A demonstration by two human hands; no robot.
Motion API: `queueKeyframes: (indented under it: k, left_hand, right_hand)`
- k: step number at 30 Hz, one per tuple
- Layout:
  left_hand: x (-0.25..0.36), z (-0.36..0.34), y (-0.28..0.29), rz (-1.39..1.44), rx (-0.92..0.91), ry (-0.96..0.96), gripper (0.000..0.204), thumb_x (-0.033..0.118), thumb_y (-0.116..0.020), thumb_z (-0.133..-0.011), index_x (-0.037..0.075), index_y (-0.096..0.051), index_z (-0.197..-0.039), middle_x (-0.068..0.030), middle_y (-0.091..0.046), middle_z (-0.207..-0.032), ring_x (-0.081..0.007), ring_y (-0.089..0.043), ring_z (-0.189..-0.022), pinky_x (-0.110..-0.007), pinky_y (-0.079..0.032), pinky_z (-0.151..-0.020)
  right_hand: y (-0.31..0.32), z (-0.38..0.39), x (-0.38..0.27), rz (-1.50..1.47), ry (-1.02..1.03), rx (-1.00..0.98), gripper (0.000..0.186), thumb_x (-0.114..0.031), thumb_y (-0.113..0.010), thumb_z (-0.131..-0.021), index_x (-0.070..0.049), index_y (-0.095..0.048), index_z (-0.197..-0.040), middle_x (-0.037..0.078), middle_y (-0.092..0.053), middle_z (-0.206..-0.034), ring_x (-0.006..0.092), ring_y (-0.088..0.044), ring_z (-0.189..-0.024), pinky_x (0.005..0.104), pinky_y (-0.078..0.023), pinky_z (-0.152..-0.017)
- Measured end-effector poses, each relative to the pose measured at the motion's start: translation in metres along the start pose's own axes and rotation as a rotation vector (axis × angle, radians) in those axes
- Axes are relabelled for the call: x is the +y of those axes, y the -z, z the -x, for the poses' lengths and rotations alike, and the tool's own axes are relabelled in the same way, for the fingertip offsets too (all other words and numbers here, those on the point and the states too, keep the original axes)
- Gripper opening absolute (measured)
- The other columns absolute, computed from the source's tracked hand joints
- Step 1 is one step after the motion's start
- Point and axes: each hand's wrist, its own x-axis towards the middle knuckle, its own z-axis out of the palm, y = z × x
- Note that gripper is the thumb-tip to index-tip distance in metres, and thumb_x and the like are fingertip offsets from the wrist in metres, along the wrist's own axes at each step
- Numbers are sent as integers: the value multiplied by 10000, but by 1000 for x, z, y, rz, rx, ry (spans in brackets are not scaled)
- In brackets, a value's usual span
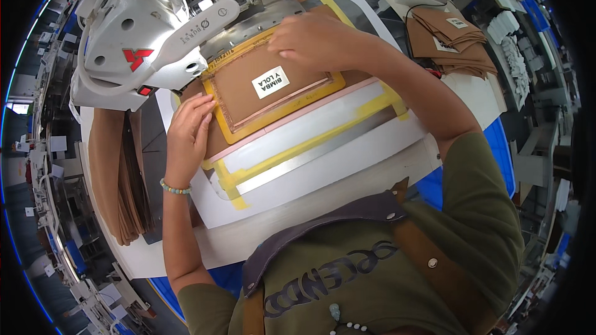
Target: Sewing leather pouches using an industrial sewing machine with a template.
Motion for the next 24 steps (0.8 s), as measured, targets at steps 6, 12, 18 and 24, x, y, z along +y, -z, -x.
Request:
queueKeyframes:
  k: [6, 12, 18, 24]
  left_hand:
    - [15, -15, -16, -117, -109, -118, 405, 48, -665, -1017, 29, -662, -1421, -151, -617, -1534, -371, -558, -1442, -496, -440, -1210]
    - [9, -22, -32, -252, -113, -134, 467, 116, -662, -1041, 53, -615, -1502, -134, -546, -1619, -372, -498, -1500, -482, -408, -1248]
    - [7, -16, -36, -273, -98, -144, 503, 127, -675, -1037, 68, -591, -1529, -138, -522, -1636, -376, -475, -1511, -483, -388, -1243]
    - [6, -19, -35, -310, -114, -159, 509, 193, -679, -1043, 80, -590, -1531, -127, -529, -1630, -356, -490, -1488, -477, -384, -1223]
  right_hand:
    - [-34, 49, 23, 218, 20, 136, 361, -122, -636, -1025, -9, -685, -1365, 114, -647, -1485, 285, -571, -1369, 422, -483, -1131]
    - [-48, 46, 14, 331, 22, 271, 339, -64, -637, -968, -34, -661, -1304, 144, -637, -1490, 277, -602, -1347, 442, -484, -1055]
    - [-44, 39, 11, 298, 5, 236, 271, -58, -653, -944, -39, -677, -1213, 129, -679, -1381, 267, -636, -1239, 422, -501, -970]
    - [-40, 37, 6, 431, -7, 152, 298, -53, -703, -895, -42, -668, -1191, 107, -686, -1241, 255, -649, -1185, 411, -514, -930]
